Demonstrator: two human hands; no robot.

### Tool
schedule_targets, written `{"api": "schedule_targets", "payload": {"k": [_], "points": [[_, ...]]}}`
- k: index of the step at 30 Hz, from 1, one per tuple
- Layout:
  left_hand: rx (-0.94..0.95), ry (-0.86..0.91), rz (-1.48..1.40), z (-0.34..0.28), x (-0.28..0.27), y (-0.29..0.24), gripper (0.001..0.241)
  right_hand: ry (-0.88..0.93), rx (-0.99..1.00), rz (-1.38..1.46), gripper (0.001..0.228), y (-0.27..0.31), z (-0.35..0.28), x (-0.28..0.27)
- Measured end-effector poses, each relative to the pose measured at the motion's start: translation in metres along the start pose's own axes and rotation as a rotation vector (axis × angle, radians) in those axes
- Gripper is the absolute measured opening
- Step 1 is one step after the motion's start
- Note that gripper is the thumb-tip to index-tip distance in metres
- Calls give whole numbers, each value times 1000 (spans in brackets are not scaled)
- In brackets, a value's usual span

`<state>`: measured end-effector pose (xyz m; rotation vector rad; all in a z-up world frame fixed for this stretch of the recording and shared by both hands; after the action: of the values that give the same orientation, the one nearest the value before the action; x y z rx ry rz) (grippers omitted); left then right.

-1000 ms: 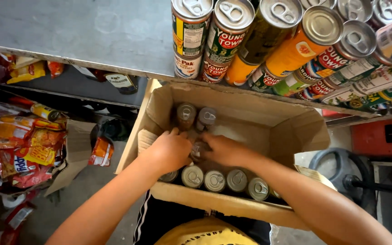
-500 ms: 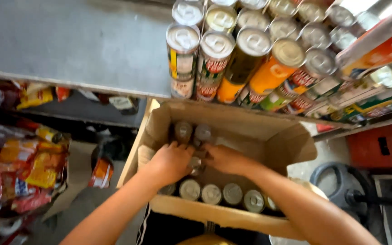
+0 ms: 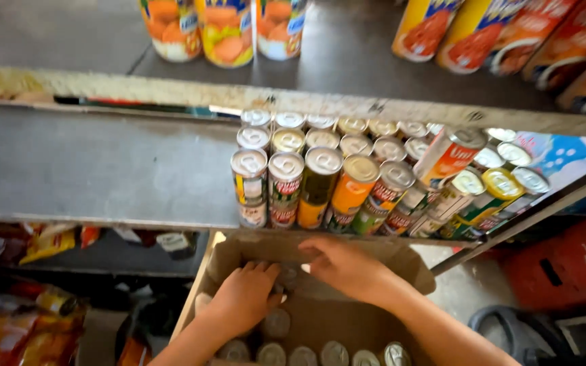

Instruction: Picking various canned goods from a store shelf and placing them into a cardboard box.

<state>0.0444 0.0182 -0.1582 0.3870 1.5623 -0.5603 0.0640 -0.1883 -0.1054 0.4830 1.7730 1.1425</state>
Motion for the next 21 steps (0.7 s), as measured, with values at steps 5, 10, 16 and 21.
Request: {"api": "schedule_targets", "payload": {"k": [5,10,16,21], "points": [[-33,-96,-14,12,-65,-6,44,-163,-5,53,37,71,-31,-57],[78,-463,-175,30,-155,-28,34,-445,-273,-31,34,115,-60,-128],[352,-871,-154,53,-269,-68,23,-903,-642,-251,24,185,-80,-210],[436,-1003,-170,102,-315,-90,25,-1158,-758,-455,44,190,-58,-274]]}}
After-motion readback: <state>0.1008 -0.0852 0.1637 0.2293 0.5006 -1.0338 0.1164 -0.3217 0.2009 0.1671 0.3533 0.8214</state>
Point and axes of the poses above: each hand's wrist, its own z-axis towards the middle knuckle, its own x-axis out of the palm, y = z × x, the point moved 3 cm from there along z, towards the middle knuckle, and after that the axes turned 12 degrees about z, right-handed, at the moved point
